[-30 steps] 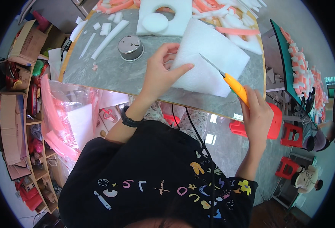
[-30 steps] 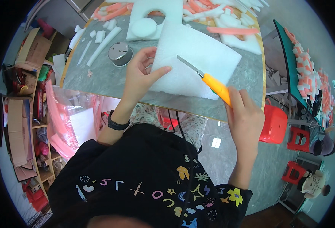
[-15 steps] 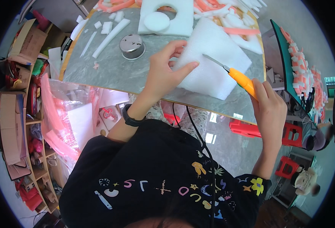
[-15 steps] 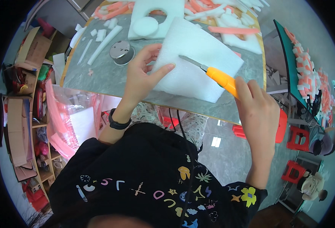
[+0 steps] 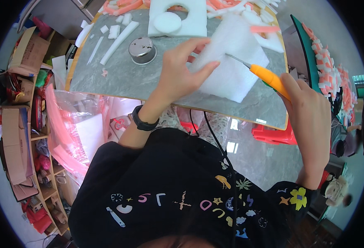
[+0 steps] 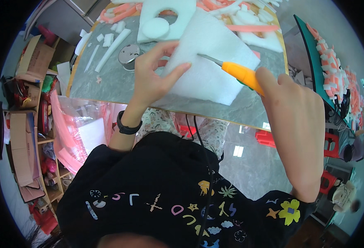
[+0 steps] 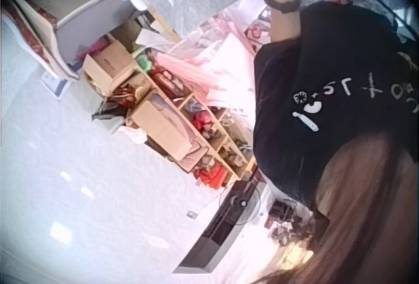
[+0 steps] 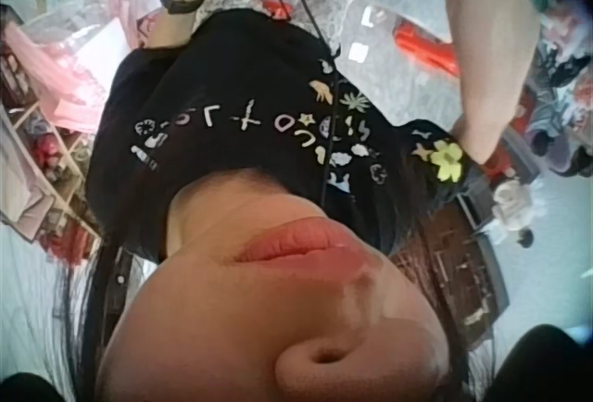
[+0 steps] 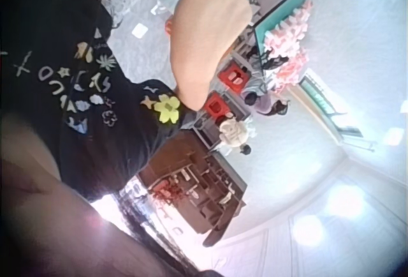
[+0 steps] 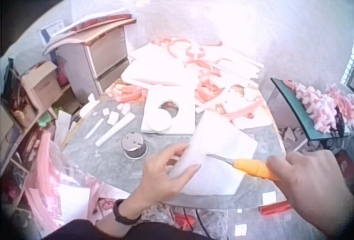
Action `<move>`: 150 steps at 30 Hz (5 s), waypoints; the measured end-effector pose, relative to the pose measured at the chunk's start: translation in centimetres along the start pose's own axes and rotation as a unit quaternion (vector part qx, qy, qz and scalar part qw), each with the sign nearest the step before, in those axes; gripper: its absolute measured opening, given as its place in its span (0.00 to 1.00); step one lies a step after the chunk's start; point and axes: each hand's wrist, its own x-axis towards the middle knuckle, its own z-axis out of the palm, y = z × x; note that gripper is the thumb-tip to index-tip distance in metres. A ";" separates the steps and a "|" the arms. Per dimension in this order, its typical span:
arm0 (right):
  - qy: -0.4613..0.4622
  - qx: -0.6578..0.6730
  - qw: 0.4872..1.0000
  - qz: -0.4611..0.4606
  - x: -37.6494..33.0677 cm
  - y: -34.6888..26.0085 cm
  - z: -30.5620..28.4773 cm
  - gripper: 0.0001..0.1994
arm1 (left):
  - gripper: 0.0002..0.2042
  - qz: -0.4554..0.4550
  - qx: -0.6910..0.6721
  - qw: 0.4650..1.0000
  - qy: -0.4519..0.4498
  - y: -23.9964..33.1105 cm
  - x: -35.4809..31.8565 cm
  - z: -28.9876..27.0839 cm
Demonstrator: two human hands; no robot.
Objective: Cutting out a circular shape from a piece of white foam using a craft knife and a circular metal template.
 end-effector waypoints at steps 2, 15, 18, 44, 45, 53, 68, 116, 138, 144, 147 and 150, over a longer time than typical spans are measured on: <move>0.005 -0.050 0.999 -0.018 0.0 -0.1 -0.2 0.11 | 0.18 0.009 0.007 1.000 0.001 0.2 0.3 -0.1; 0.026 -0.071 0.995 -0.067 1.3 -1.2 -0.2 0.07 | 0.17 0.019 0.010 1.000 -0.003 -0.2 0.4 -0.2; 0.030 -0.069 0.994 -0.077 1.7 -1.5 0.2 0.07 | 0.17 0.015 0.002 1.000 0.003 -0.4 0.3 -0.2; 0.018 0.076 0.995 -0.061 2.8 -0.3 3.9 0.12 | 0.16 -0.030 0.042 0.998 0.026 -0.1 0.1 0.8; 0.017 0.076 0.995 -0.058 3.2 0.2 4.0 0.12 | 0.16 -0.030 0.040 0.998 0.023 -0.1 0.2 0.8; -0.053 0.190 0.979 -0.051 4.5 1.1 4.5 0.11 | 0.15 -0.016 0.078 0.996 0.046 -1.1 0.6 1.1; -0.052 0.146 0.988 -0.008 2.0 -0.4 5.3 0.12 | 0.13 -0.091 -0.020 0.995 -0.034 -2.5 -0.5 1.2; -0.015 0.161 0.983 0.092 1.5 -2.2 5.7 0.18 | 0.10 -0.095 0.024 0.995 -0.015 -2.1 -0.8 3.6; 0.043 0.196 0.972 0.119 1.5 -3.2 8.6 0.19 | 0.10 -0.101 0.042 0.993 0.036 -2.7 -2.1 4.2; -0.005 0.213 0.961 0.174 0.4 -3.4 7.5 0.19 | 0.10 -0.101 0.080 0.991 0.022 -3.2 -1.2 3.6; -0.002 0.214 0.956 0.200 0.1 -3.9 7.4 0.19 | 0.11 -0.132 0.068 0.989 0.015 -3.4 -1.5 2.8; 0.033 0.198 0.962 0.186 -0.8 -3.6 6.9 0.18 | 0.11 -0.124 -0.035 0.991 0.024 -2.9 -1.2 3.7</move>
